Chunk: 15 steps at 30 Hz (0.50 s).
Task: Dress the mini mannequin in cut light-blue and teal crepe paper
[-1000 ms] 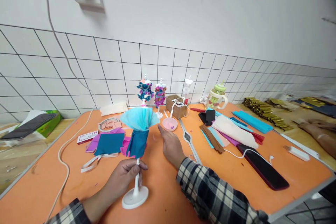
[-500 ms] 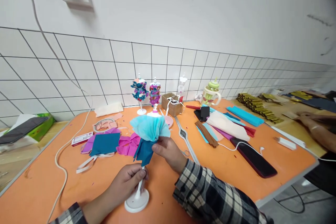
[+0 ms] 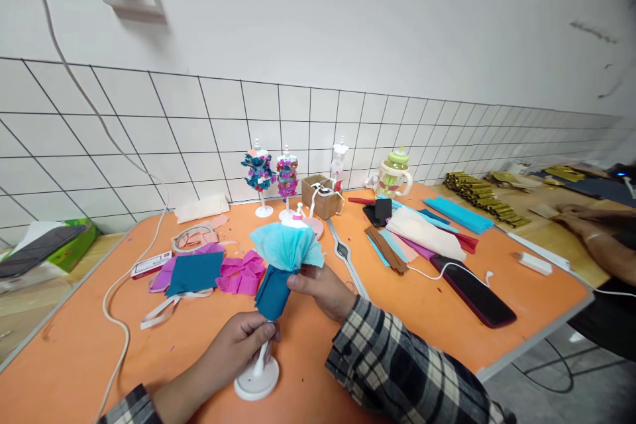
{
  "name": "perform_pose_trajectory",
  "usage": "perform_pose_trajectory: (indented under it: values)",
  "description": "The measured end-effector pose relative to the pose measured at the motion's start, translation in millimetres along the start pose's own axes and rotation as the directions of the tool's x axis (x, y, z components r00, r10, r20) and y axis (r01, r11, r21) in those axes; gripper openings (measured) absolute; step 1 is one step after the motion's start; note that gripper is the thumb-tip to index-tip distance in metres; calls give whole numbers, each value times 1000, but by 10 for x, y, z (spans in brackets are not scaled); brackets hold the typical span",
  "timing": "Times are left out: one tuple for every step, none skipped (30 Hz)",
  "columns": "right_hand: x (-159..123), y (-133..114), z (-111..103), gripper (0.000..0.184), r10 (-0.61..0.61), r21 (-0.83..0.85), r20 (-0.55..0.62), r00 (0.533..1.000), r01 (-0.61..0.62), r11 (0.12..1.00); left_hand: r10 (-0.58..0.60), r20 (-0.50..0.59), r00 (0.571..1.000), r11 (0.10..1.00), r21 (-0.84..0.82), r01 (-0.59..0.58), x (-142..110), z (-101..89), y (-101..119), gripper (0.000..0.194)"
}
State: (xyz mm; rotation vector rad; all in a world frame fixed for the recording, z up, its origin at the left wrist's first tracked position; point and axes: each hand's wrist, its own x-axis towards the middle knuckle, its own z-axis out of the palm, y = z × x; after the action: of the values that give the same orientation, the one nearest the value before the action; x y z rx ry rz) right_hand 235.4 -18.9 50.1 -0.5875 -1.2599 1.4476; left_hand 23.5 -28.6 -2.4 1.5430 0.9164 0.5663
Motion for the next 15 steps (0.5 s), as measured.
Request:
perform_pose_trajectory:
  values:
    - [-1, -11, -6, 63, -2, -8, 23, 1000, 3, 1000, -1, -18, 1000, 1000, 7, 1, 3, 3, 4, 72]
    - [-2, -23, -11, 65, 0, -14, 46, 999, 1, 1000, -2, -40, 999, 1000, 20, 3, 5, 10, 13, 72]
    - [-2, -33, -13, 67, 9, -22, 69, 998, -8, 1000, 0, -55, 998, 999, 38, 2, 5, 22, 25, 73]
    - [-3, -40, -14, 68, 24, -29, 81, 996, -22, 999, 7, -58, 998, 998, 64, -3, 3, 35, 39, 74]
    - [-5, -42, -12, 69, 45, -33, 82, 996, -43, 999, 21, -50, 999, 995, 96, -16, -3, 44, 53, 76]
    - [-9, -41, -11, 70, 73, -33, 74, 995, -71, 997, 40, -23, 999, 990, 135, -36, -12, 42, 66, 77]
    - [-15, -36, -10, 71, 101, -31, 66, 993, -99, 995, 58, 20, 998, 982, 177, -61, -25, 21, 80, 79]
    - [-24, -29, -11, 73, 120, -22, 60, 991, -119, 993, 67, 79, 995, 972, 220, -83, -42, -25, 97, 80]
    - [-34, -22, -14, 75, 126, -8, 67, 990, -126, 992, 60, 134, 989, 962, 258, -93, -61, -99, 120, 80]
    - [-43, -15, -18, 75, 122, 6, 87, 989, -122, 992, 34, 185, 982, 952, 293, -88, -81, -200, 152, 79]
    - [-48, -11, -22, 74, 111, 15, 117, 987, -114, 993, -22, 239, 971, 953, 299, -52, -101, -321, 196, 77]
    - [-47, -11, -23, 72, 103, 19, 147, 984, -107, 994, -71, 219, 973, 957, 291, 4, -121, -449, 257, 75]
    - [-34, -18, -20, 70, 98, 18, 167, 981, -102, 995, -82, 188, 979, 961, 276, 28, -137, -569, 335, 71]
    - [-9, -34, -9, 68, 93, 9, 176, 980, -96, 995, -50, 124, 991, 973, 229, 21, -149, -666, 430, 73]
    - [31, -61, 10, 68, 83, -7, 175, 981, -83, 997, -13, 120, 993, 986, 164, -7, -154, -728, 540, 84]
